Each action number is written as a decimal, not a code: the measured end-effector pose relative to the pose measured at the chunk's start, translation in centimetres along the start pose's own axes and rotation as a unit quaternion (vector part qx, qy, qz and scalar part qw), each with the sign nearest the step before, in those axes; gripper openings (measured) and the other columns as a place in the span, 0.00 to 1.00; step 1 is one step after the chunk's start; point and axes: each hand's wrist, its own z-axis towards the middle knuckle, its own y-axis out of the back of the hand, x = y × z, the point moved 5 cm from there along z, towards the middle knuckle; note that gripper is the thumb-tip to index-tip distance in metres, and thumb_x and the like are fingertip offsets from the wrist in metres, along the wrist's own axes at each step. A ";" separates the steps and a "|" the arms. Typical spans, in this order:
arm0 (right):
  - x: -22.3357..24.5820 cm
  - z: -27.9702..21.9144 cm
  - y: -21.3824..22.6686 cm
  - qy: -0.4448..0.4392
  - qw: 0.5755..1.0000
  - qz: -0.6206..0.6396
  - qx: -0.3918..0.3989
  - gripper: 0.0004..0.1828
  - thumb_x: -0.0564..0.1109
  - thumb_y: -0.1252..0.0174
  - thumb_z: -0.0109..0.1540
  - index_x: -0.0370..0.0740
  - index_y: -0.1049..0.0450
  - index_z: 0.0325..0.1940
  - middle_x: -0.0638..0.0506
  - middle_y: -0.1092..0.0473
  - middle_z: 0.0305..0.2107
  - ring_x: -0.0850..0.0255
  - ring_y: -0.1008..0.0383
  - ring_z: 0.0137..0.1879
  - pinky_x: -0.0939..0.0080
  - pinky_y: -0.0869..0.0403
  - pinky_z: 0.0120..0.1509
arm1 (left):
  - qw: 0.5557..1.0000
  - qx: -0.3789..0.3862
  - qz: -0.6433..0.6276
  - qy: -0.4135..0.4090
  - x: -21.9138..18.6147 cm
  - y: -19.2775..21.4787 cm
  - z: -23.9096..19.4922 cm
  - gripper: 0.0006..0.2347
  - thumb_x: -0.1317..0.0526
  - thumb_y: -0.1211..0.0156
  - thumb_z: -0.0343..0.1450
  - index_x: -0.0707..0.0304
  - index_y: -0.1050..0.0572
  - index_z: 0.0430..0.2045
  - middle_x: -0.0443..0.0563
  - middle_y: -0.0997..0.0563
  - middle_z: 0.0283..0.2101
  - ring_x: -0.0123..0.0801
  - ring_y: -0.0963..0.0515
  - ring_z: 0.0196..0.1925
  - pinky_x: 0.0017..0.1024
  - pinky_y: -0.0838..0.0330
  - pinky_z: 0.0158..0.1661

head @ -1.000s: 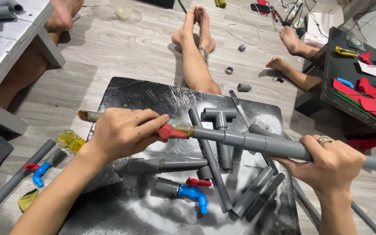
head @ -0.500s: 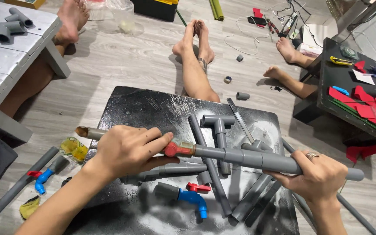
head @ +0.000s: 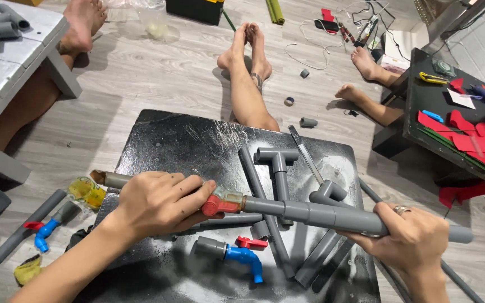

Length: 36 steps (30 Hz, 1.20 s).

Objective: The person assembles various gray PVC pipe fittings and valves on a low black table. They connect straight pipes, elbows, and T-joints, then attach a red-handled valve and a blue elbow valve to the assembly. The person repeatedly connects and disconnects sections to test fitment.

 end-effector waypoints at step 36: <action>-0.4 -1.5 -1.6 0.038 0.990 -0.049 -0.127 0.43 0.85 0.36 0.53 0.41 0.28 0.19 0.56 0.39 0.11 0.62 0.47 0.16 0.60 0.42 0.27 | 0.995 0.084 -0.024 0.057 0.3 -1.1 0.5 0.14 0.51 0.32 0.66 0.59 0.24 0.34 0.42 0.26 0.25 0.28 0.30 0.11 0.29 0.40 0.12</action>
